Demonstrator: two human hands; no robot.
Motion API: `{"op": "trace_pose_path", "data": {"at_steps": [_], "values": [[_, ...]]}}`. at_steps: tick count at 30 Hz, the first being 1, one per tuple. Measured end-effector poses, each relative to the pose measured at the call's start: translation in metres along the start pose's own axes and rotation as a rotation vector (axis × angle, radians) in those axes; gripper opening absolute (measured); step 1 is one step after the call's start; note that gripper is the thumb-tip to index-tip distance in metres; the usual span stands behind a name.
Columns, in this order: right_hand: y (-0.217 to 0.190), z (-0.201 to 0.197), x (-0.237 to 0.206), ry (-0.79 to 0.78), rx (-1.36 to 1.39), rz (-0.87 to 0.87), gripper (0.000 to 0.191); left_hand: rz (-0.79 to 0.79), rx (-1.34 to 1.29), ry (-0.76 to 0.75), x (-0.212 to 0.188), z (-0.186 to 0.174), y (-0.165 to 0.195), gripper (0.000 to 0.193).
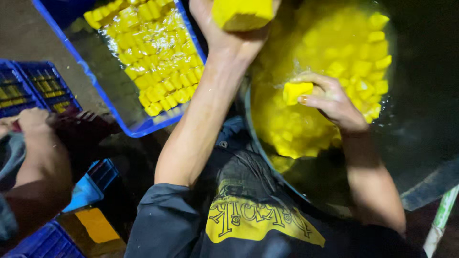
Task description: The person scoops yellow tofu blocks out of a large water-filled vat by hand and places them one at a time into blue plastic crates beside the vat, occasionally pouring water with a small container and arranging the blocks in the crates.
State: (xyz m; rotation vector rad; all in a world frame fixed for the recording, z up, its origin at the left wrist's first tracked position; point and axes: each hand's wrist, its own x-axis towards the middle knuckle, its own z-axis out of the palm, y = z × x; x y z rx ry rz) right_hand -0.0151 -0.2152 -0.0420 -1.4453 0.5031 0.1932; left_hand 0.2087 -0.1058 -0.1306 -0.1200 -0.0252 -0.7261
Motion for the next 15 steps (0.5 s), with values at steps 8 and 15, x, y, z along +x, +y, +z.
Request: {"op": "trace_pose_path", "data": {"at_steps": [8, 15], "values": [[-0.096, 0.179, 0.057, 0.061, -0.639, -0.207, 0.051, 0.006, 0.136, 0.416, -0.089, -0.027, 0.093, 0.041], [-0.025, 0.264, 0.15, -0.157, -0.727, -0.24, 0.088, -0.153, -0.201, 0.392, -0.17, -0.065, 0.159, 0.07]]}}
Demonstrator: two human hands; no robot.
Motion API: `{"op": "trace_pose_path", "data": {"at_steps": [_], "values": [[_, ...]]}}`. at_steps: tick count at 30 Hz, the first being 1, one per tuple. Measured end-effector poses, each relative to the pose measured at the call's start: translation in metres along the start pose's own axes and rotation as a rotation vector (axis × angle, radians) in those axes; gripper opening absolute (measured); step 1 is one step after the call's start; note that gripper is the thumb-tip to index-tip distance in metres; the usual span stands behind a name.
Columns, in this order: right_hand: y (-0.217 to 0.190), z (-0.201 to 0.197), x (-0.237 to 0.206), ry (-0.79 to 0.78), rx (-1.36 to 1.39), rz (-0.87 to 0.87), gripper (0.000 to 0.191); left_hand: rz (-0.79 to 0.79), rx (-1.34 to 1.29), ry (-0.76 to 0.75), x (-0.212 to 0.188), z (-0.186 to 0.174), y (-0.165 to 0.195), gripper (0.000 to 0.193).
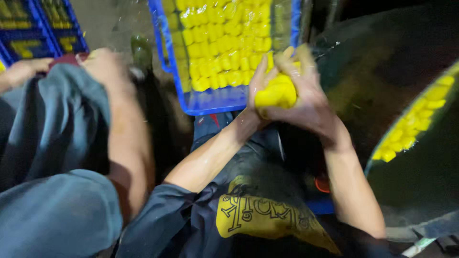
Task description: The person scoops yellow tofu blocks out of a large water-filled vat by hand and places them one at a time into blue plastic crates beside the vat, occasionally pouring water with a small container and arranging the blocks in the crates.
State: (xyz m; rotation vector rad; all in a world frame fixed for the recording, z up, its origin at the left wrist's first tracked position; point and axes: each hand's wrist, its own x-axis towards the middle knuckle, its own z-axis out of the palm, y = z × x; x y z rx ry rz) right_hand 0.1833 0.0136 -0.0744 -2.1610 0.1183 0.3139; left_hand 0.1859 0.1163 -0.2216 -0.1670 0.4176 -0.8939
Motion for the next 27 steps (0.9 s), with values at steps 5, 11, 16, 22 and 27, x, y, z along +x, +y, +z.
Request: {"op": "trace_pose_path", "data": {"at_steps": [5, 11, 16, 22, 27], "values": [[0.046, 0.07, 0.103, -0.292, 0.374, 0.207, 0.06, 0.109, 0.242, 0.474, 0.001, -0.024, 0.092, 0.082], [0.033, 0.141, 0.201, -0.296, 0.397, 0.614, 0.055, 0.081, 2.427, 1.075, -0.002, -0.08, 0.167, 0.055], [0.033, 0.223, 0.224, 0.051, -0.598, 0.307, 0.09, -0.094, 2.882, 0.632, -0.027, -0.112, 0.16, 0.064], [0.074, 0.204, 0.204, -0.166, 0.336, 0.344, 0.073, -0.516, 2.695, 0.831, -0.025, -0.084, 0.151, 0.067], [0.081, 0.122, 0.147, -0.118, 0.489, 0.249, 0.058, -0.268, 2.446, 0.996, -0.008, -0.067, 0.169, 0.083]]}}
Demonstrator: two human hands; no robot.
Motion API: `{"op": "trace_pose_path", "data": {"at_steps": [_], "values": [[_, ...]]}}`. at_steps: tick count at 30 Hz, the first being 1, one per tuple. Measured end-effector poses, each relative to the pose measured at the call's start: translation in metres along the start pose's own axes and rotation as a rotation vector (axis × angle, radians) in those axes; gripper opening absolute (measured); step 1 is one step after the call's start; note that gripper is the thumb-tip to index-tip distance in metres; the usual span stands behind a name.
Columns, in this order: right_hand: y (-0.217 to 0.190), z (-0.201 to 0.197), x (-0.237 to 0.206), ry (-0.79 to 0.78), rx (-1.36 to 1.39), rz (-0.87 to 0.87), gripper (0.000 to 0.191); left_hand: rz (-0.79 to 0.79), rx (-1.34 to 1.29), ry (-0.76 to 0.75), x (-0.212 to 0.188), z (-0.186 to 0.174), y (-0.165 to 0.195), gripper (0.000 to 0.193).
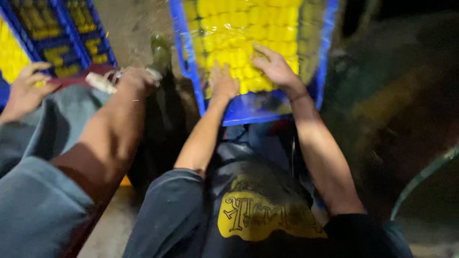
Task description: The person scoops yellow tofu blocks out of a large water-filled vat by hand and places them one at a time into blue plastic crates beside the vat, occasionally pouring water with a small container and arranging the blocks in the crates.
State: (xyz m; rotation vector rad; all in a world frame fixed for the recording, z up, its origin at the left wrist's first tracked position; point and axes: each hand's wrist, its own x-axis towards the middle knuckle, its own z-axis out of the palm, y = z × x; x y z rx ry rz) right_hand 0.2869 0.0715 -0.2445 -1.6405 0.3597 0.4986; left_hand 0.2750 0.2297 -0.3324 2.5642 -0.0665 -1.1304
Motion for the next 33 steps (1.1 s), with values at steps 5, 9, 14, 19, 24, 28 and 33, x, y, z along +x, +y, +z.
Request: {"op": "trace_pose_path", "data": {"at_steps": [5, 9, 14, 19, 24, 28, 33], "values": [[-0.054, -0.045, -0.175, 0.12, 0.285, -0.108, 0.048, 0.387, -0.286, 0.517, -0.013, -0.011, 0.114, 0.065], [-0.076, -0.126, -0.345, 0.187, 0.077, -0.301, 0.046, 0.832, -0.853, 0.367, -0.104, -0.02, 0.262, 0.033], [0.045, -0.223, -0.432, 0.948, -0.028, 0.084, 0.037, 1.505, -0.488, -0.052, -0.224, 0.057, 0.404, 0.032], [0.21, -0.266, -0.426, 0.51, -0.681, 0.524, 0.053, 1.358, 0.822, -0.501, -0.215, 0.206, 0.451, 0.021], [0.287, -0.246, -0.41, 0.624, -0.817, 0.706, 0.042, 0.884, 1.111, -0.44, -0.15, 0.294, 0.375, 0.021], [0.306, -0.249, -0.389, 0.975, -0.972, 0.435, 0.045, 1.032, 1.088, -0.399, -0.112, 0.304, 0.337, 0.021], [0.296, -0.293, -0.4, 0.52, -0.75, 0.322, 0.042, 1.192, 1.114, -0.441, -0.093, 0.292, 0.34, 0.021]]}}
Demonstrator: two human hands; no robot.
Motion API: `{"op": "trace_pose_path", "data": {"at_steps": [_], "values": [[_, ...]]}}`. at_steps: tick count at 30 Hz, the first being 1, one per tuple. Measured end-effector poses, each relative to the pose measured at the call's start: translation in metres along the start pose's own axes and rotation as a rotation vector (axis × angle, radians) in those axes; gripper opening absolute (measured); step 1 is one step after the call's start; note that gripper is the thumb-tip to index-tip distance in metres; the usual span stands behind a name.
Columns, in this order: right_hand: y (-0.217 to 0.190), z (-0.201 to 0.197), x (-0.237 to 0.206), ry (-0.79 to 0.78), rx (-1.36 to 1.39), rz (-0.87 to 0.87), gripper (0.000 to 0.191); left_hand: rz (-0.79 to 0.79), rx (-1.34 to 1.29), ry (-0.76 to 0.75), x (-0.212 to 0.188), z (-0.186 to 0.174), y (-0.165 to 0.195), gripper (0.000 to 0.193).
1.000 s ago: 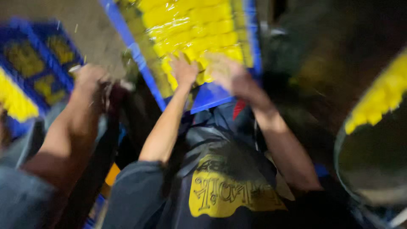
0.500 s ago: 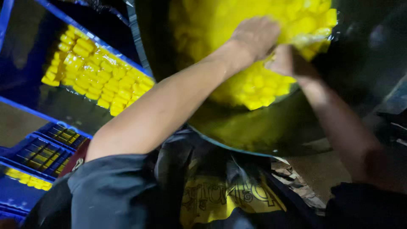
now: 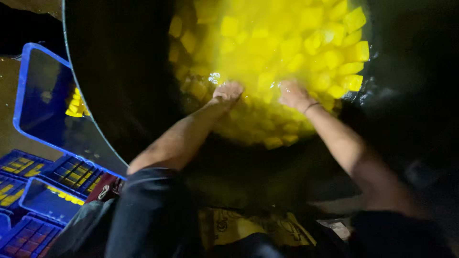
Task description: The person scoops yellow tofu blocks out of a large water-filled vat by hand and places them one at a time into blue plastic crates beside the vat, occasionally pouring water with a small container and arranging the blocks in the crates.
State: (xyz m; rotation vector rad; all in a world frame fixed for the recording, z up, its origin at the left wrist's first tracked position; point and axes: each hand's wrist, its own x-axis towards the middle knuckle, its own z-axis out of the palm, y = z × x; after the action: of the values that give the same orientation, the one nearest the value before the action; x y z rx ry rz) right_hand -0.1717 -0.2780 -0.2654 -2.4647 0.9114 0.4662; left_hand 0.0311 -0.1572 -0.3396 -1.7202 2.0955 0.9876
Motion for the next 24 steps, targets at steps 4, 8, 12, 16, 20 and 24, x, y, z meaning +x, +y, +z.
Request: {"op": "trace_pose_path", "data": {"at_steps": [4, 8, 12, 16, 20, 24], "values": [[0.016, -0.067, 0.032, -0.198, 0.654, 0.041, 0.029, 0.285, 0.363, 0.232, 0.006, -0.056, -0.022, 0.023], [0.009, -0.113, 0.107, 0.126, 0.454, -0.039, 0.032, -0.036, 0.218, 0.092, 0.052, -0.121, -0.04, 0.031], [-0.028, -0.111, 0.178, 0.317, 0.193, 0.169, 0.023, -0.15, 0.091, 0.016, 0.077, -0.126, -0.058, 0.032], [-0.043, -0.096, 0.223, 0.2, 0.23, 0.342, 0.024, -0.052, 0.134, -0.051, 0.087, -0.103, -0.069, 0.033], [-0.019, -0.093, 0.221, 0.14, 0.645, 0.372, 0.051, -0.037, 0.152, 0.147, 0.077, -0.09, -0.083, 0.054], [0.016, -0.094, 0.173, 0.061, 1.209, 0.344, 0.063, 0.123, -1.471, 0.397, 0.049, -0.097, -0.092, 0.049]]}}
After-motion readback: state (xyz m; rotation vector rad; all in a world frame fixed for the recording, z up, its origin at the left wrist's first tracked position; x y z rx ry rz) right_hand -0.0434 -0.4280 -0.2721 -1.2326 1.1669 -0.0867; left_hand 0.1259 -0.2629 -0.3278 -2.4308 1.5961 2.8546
